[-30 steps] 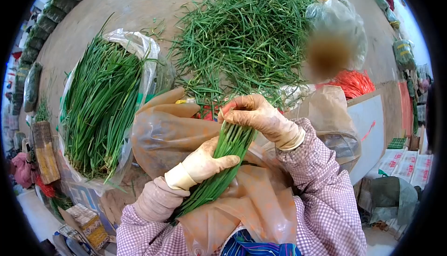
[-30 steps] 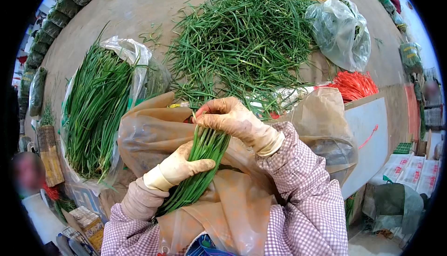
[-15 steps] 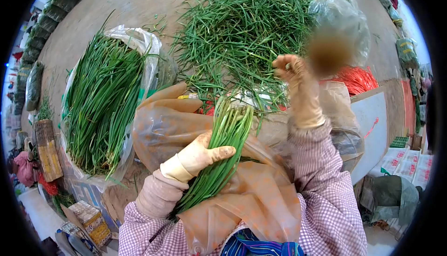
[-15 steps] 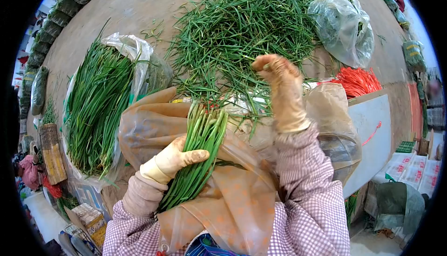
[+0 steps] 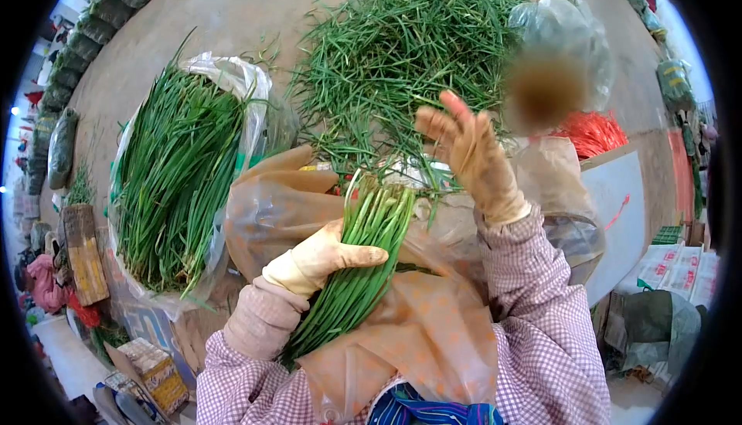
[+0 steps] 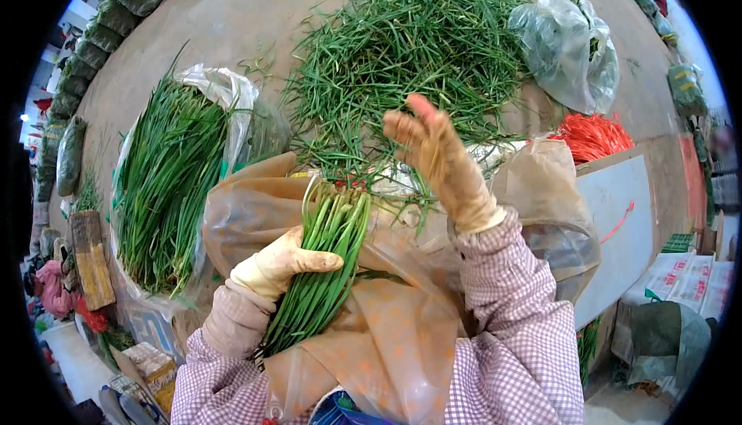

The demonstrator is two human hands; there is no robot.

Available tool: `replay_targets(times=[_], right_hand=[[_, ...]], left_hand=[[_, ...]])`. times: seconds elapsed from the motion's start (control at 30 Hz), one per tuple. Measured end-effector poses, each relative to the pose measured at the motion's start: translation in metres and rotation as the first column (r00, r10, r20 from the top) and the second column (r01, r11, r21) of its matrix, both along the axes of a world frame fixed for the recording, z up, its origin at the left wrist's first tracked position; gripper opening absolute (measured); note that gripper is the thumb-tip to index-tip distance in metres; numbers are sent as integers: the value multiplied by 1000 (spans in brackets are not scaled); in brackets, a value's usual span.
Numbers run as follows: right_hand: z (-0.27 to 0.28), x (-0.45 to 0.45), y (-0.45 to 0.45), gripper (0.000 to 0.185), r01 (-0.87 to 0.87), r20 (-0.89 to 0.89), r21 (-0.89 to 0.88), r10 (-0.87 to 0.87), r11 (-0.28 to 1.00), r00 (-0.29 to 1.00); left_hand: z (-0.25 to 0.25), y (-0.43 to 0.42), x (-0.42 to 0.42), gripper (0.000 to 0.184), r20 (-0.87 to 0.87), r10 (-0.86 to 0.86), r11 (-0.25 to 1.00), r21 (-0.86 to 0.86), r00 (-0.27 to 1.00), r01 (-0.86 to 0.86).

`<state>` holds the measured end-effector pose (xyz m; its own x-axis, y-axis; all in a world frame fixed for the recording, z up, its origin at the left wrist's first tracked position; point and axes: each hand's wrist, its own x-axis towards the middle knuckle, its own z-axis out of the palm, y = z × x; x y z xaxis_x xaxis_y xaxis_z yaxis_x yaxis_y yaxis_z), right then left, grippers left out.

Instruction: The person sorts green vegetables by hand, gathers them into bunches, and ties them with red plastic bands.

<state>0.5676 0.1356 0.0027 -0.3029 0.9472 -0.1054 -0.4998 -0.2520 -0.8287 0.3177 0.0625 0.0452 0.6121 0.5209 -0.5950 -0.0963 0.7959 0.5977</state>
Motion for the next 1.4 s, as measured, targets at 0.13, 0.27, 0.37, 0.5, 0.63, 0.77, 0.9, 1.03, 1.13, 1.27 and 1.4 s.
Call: replay_targets(times=[0.13,0.27,0.37,0.5,0.63,0.77,0.9,1.03,1.13,1.27,1.4], right_hand=[[-16,-38,-54,68,-329,-248,-33,311,944,917],[22,-64,-63,58,-382,-347,-204,298,901,889],[21,-68,-54,37,-310,-338,-214,228,926,913],[48,-44,-42,23,-33,-224,-162,-4,986,975],[52,19,-16,13,343,-440,-96,-349,934,827],[54,84,-12,13,441,-492,16,-377,897,785],[57,102,-22,15,515,-501,37,-430,856,751],[55,96,-30,15,549,-476,37,-468,835,744],[60,83,-34,15,540,-445,93,-450,837,774],[63,82,-39,17,463,-566,191,-288,866,772],[56,95,-43,18,468,-594,209,-269,859,758]], left_hand=[[5,6,7,41,34,-4,1000,-10,999,4],[11,12,21,45,1,-161,987,2,987,161],[18,18,17,44,-50,-201,978,-60,978,198],[27,27,25,48,-71,-343,932,94,937,349],[16,18,16,61,-110,-388,864,303,915,403],[27,13,1,65,-238,-383,882,193,892,431],[27,10,-18,56,-674,34,516,644,738,565],[47,12,-10,45,-485,508,358,870,712,338],[67,14,15,36,-358,514,363,914,780,181],[72,19,37,16,-276,475,314,940,835,133],[53,2,49,13,-253,442,548,836,861,-36]])
